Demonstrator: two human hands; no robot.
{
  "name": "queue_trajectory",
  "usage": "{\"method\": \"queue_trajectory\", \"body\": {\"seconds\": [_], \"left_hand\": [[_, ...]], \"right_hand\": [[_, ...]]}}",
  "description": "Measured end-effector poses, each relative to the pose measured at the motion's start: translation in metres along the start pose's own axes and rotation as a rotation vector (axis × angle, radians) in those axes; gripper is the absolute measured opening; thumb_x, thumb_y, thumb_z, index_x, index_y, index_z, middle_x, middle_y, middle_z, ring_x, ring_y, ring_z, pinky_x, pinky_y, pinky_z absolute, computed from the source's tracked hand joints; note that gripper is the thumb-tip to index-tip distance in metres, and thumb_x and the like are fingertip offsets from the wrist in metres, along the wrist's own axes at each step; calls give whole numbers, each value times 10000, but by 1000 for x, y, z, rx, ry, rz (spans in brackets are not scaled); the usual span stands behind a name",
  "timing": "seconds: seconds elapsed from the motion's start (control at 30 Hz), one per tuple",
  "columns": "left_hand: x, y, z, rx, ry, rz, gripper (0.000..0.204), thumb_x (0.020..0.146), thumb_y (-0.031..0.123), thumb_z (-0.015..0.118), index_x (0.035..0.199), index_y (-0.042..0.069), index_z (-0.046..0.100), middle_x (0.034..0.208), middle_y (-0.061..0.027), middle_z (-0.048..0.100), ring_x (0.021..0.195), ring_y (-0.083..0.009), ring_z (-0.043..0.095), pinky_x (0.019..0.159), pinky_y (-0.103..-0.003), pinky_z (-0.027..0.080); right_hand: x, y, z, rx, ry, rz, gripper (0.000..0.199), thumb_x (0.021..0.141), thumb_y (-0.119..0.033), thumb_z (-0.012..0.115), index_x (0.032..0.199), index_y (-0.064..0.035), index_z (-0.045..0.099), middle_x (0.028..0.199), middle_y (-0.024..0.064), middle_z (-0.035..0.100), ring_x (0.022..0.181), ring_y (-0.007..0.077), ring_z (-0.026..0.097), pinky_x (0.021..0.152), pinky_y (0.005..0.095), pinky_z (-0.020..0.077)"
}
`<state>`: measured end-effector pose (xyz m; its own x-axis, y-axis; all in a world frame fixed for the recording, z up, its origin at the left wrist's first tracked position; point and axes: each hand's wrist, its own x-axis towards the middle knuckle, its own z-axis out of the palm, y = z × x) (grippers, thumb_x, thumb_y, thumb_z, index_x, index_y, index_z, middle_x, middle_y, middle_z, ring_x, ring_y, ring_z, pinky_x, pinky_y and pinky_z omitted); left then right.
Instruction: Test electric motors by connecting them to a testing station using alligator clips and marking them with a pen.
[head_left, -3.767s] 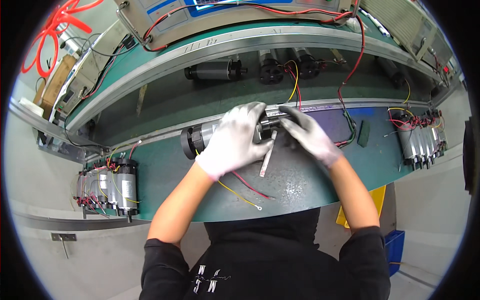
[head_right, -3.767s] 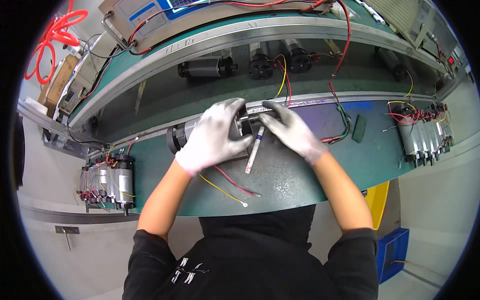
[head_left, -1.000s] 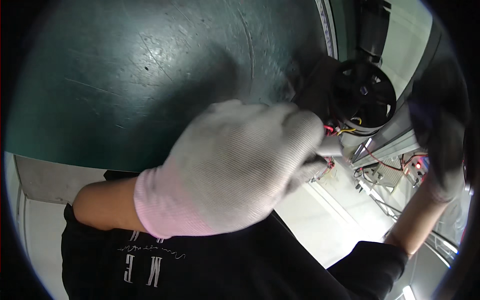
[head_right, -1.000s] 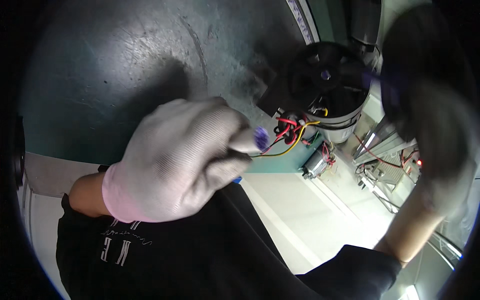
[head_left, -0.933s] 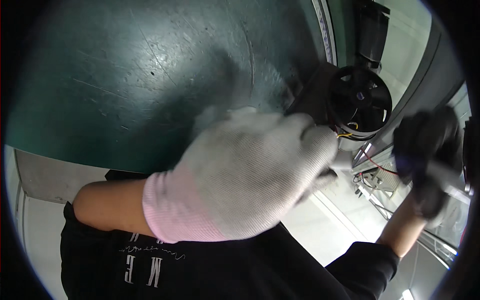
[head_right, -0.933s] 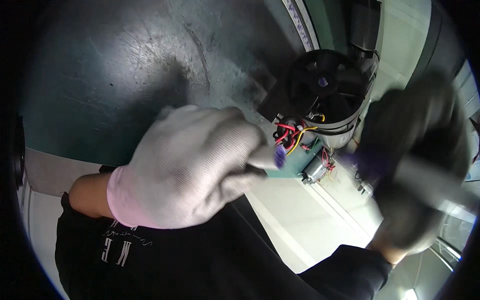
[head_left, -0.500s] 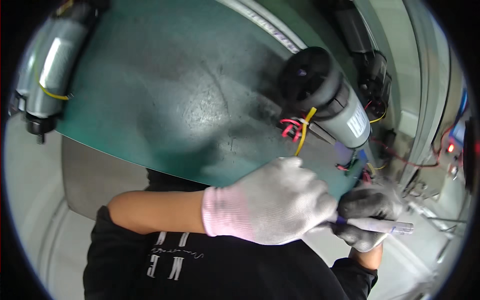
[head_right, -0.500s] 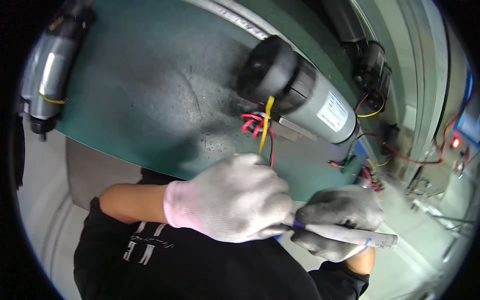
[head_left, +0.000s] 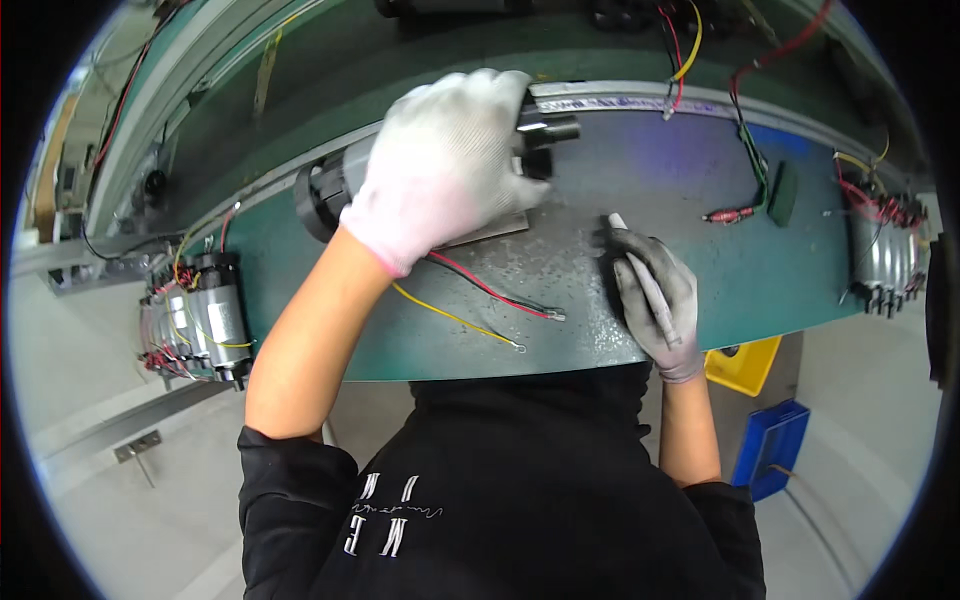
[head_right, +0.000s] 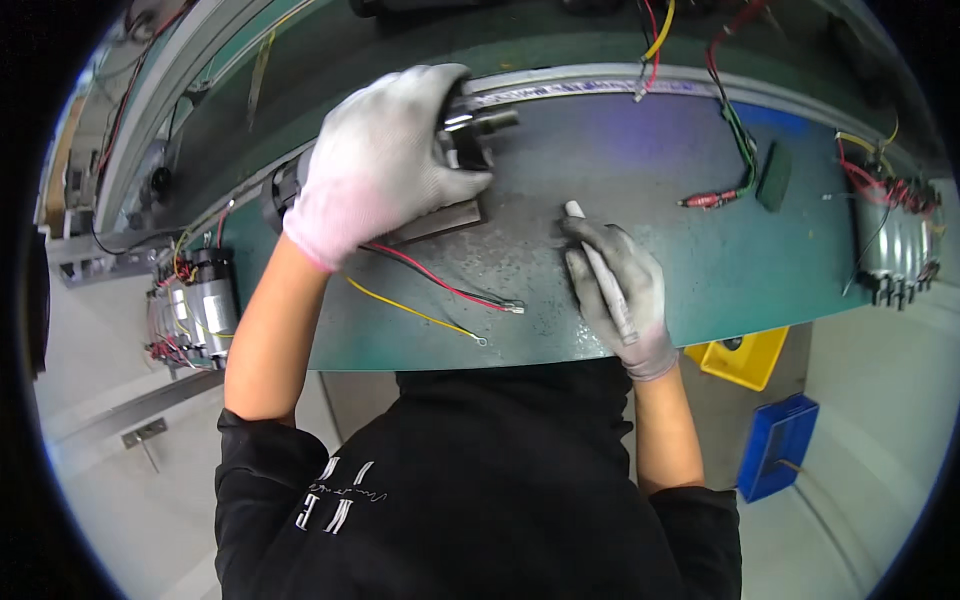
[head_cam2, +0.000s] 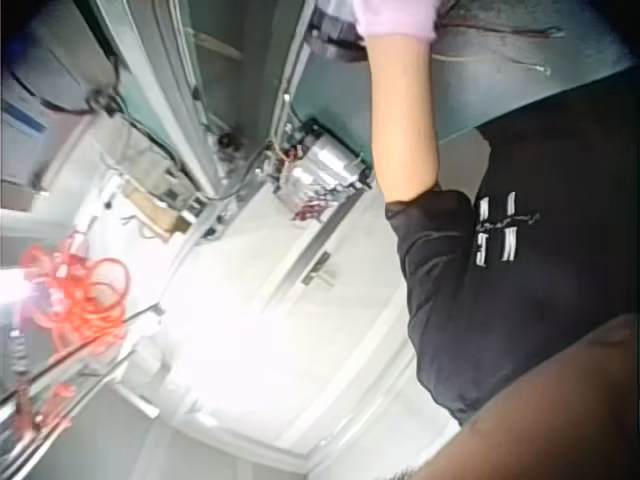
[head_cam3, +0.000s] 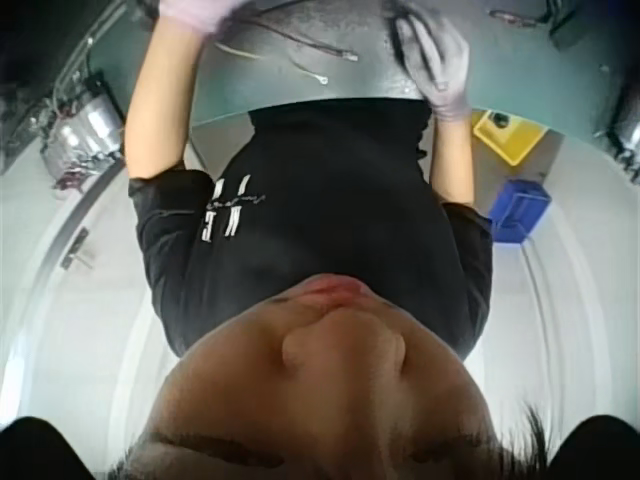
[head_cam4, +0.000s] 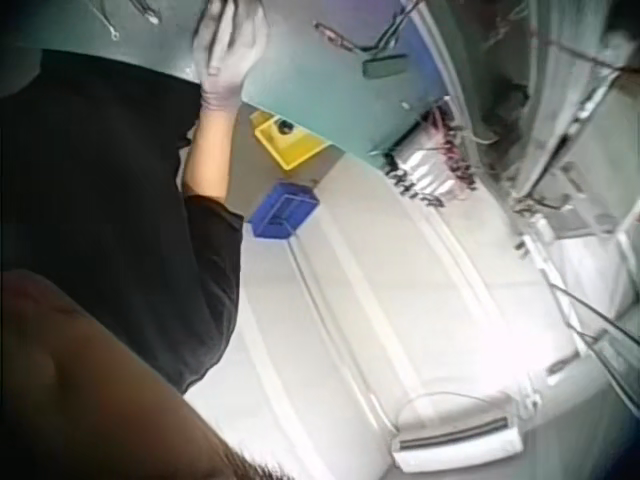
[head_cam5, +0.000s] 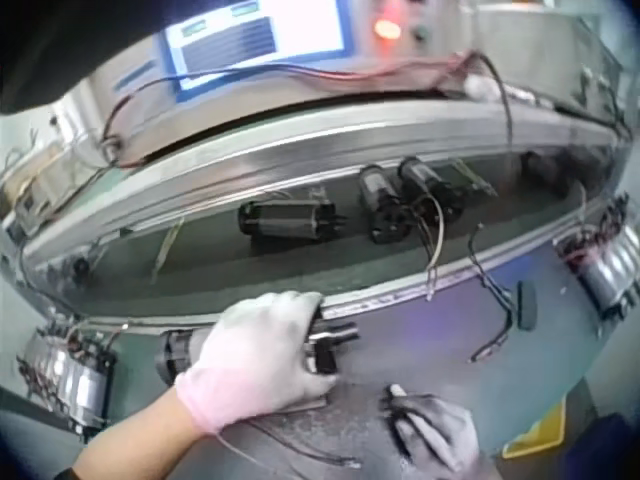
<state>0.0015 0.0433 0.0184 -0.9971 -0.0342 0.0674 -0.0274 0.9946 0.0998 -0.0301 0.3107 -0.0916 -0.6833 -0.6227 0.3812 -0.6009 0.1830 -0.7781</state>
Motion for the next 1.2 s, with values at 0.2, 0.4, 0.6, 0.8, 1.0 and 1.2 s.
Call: {"method": "queue_trajectory", "body": {"seconds": [0.2, 0.4, 0.6, 0.8, 1.0, 1.2], "left_hand": [[-6, 1, 5, -3, 296, 216, 725, 680, 296, 933, 1297, 30, 659, 1264, -170, 679, 1126, -350, 705, 938, -460, 601], [-7, 1, 7, 79, 238, 169, 815, 687, 295, 950, 1398, 60, 627, 1298, -164, 649, 1165, -359, 675, 940, -458, 597], [-17, 2, -1, 44, 258, 47, 849, 698, 270, 937, 1454, 69, 606, 1288, -185, 678, 1190, -409, 679, 1005, -481, 564], [-13, -56, -21, -350, 41, 24, 847, 768, 369, 909, 1469, 20, 586, 1265, -211, 709, 1106, -390, 732, 987, -478, 599], [-109, -136, 43, -2107, 388, -319, 890, 883, 660, 705, 1478, 11, 575, 1218, -250, 713, 1049, -419, 736, 933, -555, 618], [-150, -136, 65, -2588, 406, -51, 974, 916, 734, 616, 1527, -17, 508, 1308, -275, 648, 1071, -462, 687, 941, -608, 595]], "right_hand": [[-16, 19, 0, 252, 61, 39, 284, 984, 41, 694, 1267, 51, 712, 1209, 185, 770, 958, 247, 750, 886, 337, 585], [-16, 19, -3, 281, 51, 45, 294, 979, 42, 699, 1272, 55, 712, 1206, 184, 771, 953, 226, 746, 885, 327, 583], [-15, 14, 0, 243, 23, 62, 287, 977, 36, 707, 1264, 51, 721, 1197, 186, 776, 973, 242, 755, 898, 332, 582], [-18, 10, -2, 130, 53, 96, 261, 1020, -21, 705, 1273, 40, 730, 1211, 160, 782, 1086, 249, 746, 976, 352, 566], [-24, 7, 4, 116, 76, 140, 267, 1061, -74, 683, 1301, 38, 723, 1265, 141, 769, 1180, 230, 710, 1060, 354, 531], [-20, 15, 9, 57, 54, 242, 284, 1071, -68, 663, 1330, 39, 707, 1314, 144, 752, 1200, 225, 698, 1063, 352, 530]]}}
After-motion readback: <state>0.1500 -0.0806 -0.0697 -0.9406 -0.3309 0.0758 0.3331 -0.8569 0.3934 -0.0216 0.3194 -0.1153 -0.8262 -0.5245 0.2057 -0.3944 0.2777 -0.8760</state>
